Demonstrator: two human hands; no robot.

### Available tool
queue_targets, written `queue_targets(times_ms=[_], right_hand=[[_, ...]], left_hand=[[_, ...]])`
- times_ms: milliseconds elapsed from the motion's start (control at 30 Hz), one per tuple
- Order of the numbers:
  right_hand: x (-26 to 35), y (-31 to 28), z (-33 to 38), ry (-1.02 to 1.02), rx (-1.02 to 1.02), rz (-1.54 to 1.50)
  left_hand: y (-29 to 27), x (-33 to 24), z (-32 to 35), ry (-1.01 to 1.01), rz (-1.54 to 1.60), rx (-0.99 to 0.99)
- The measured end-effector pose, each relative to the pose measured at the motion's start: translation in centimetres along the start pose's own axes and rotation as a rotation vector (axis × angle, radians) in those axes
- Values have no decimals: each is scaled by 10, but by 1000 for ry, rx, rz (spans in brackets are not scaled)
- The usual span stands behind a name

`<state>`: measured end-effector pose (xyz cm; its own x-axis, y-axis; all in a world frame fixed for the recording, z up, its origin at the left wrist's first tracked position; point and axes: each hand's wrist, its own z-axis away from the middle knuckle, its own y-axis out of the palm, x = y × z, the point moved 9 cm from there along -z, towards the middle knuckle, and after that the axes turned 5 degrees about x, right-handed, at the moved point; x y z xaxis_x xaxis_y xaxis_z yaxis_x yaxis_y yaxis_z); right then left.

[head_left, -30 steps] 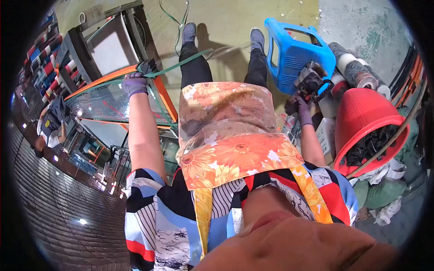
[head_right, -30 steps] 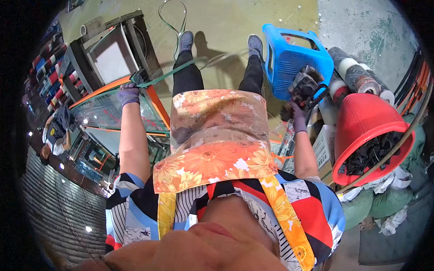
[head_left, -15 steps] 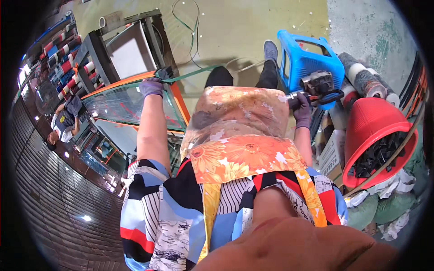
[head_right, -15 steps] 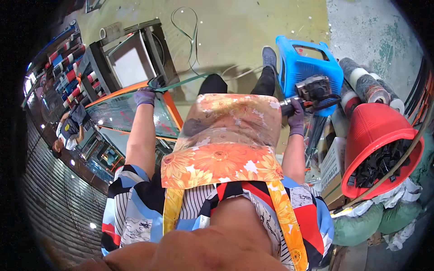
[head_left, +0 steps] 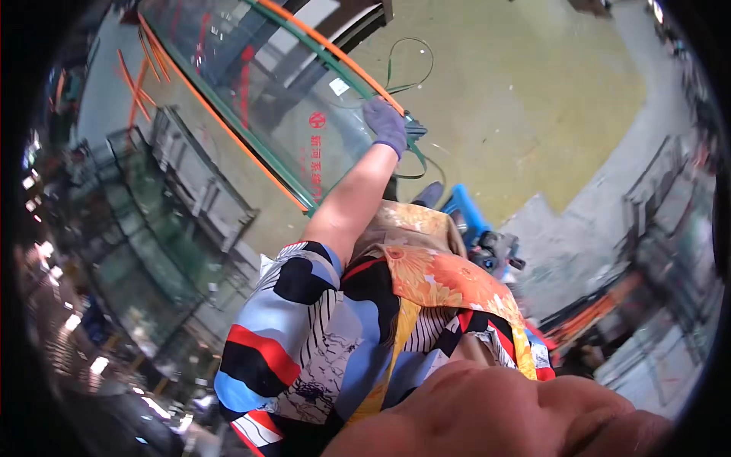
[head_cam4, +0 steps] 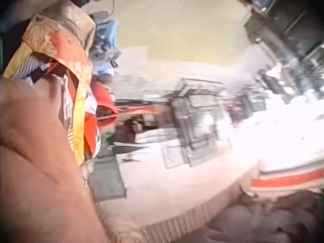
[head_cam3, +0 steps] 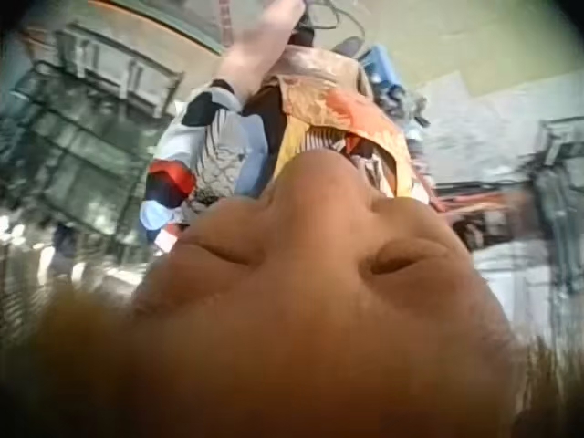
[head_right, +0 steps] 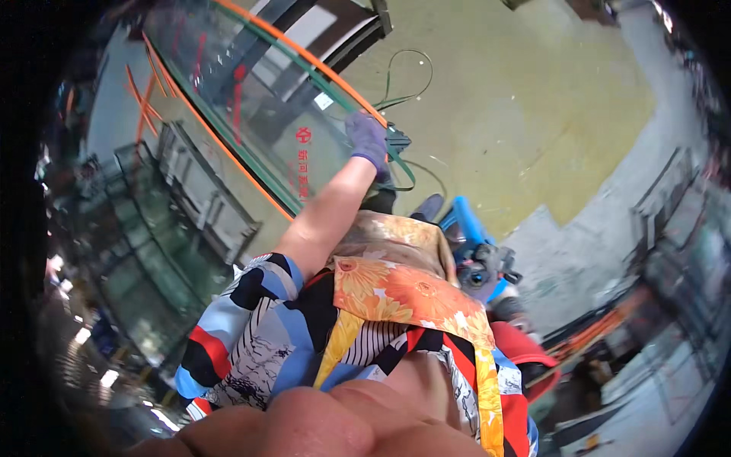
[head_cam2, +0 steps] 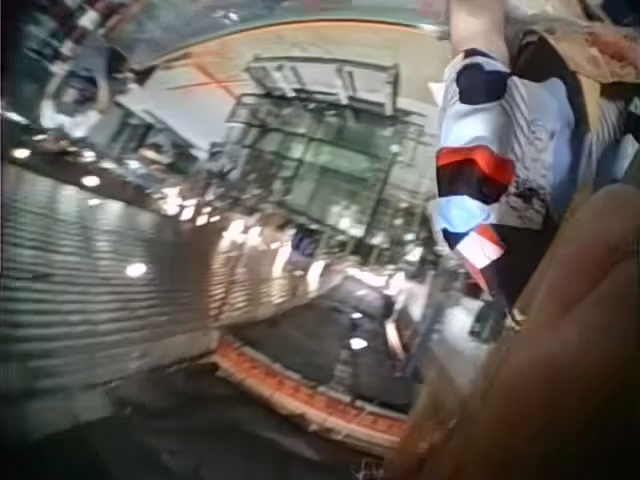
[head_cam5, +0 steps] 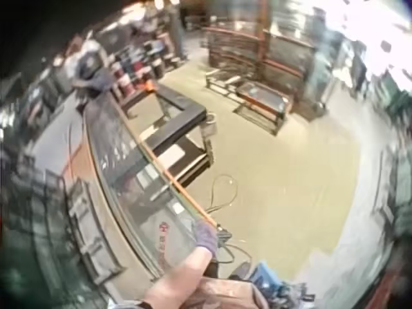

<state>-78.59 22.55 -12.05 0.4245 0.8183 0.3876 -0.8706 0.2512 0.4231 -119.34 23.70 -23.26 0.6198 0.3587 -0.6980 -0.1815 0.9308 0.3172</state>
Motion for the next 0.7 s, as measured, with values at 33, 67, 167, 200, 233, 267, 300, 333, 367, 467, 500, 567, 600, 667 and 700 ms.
queue_targets(times_ms=[33, 67, 167, 200, 233, 267, 300, 333, 367, 467, 500, 567, 600, 667, 700], right_hand=[[11, 15, 3, 14, 18, 77], [21, 31, 4, 27, 27, 160], [24, 80, -9, 149, 7, 389], [18, 124, -5, 173, 39, 428], [27, 137, -16, 177, 57, 511], [35, 144, -31, 183, 77, 590], [28, 156, -41, 384, 247, 502], [35, 181, -43, 253, 129, 683], [41, 207, -47, 199, 174, 862], [57, 269, -87, 68, 327, 1415], [58, 294, -93, 25, 401, 1597], [59, 323, -115, -31, 483, 1843], [55, 342, -120, -67, 537, 1986], [30, 377, -113, 60, 693, 1987], [22, 389, -113, 43, 814, 1971]], left_hand=[[3, 7, 8, -23, 58, -6], [6, 15, 9, -77, 117, 10], [15, 17, 18, -130, 227, 118], [18, 14, 21, -148, 258, 126], [22, 11, 27, -171, 289, 135], [26, 10, 31, -190, 317, 147], [24, 13, 30, -176, 264, 101], [20, 20, 26, -159, 216, 50], [24, 12, 29, -116, 239, 92], [22, -1, 29, -188, 233, 154], [21, 5, 29, -261, 226, 195], [20, 10, 35, -413, 248, 236], [20, 11, 39, -491, 281, 227], [15, 16, 40, -518, 326, 133], [7, 27, 32, -457, 293, 86]])
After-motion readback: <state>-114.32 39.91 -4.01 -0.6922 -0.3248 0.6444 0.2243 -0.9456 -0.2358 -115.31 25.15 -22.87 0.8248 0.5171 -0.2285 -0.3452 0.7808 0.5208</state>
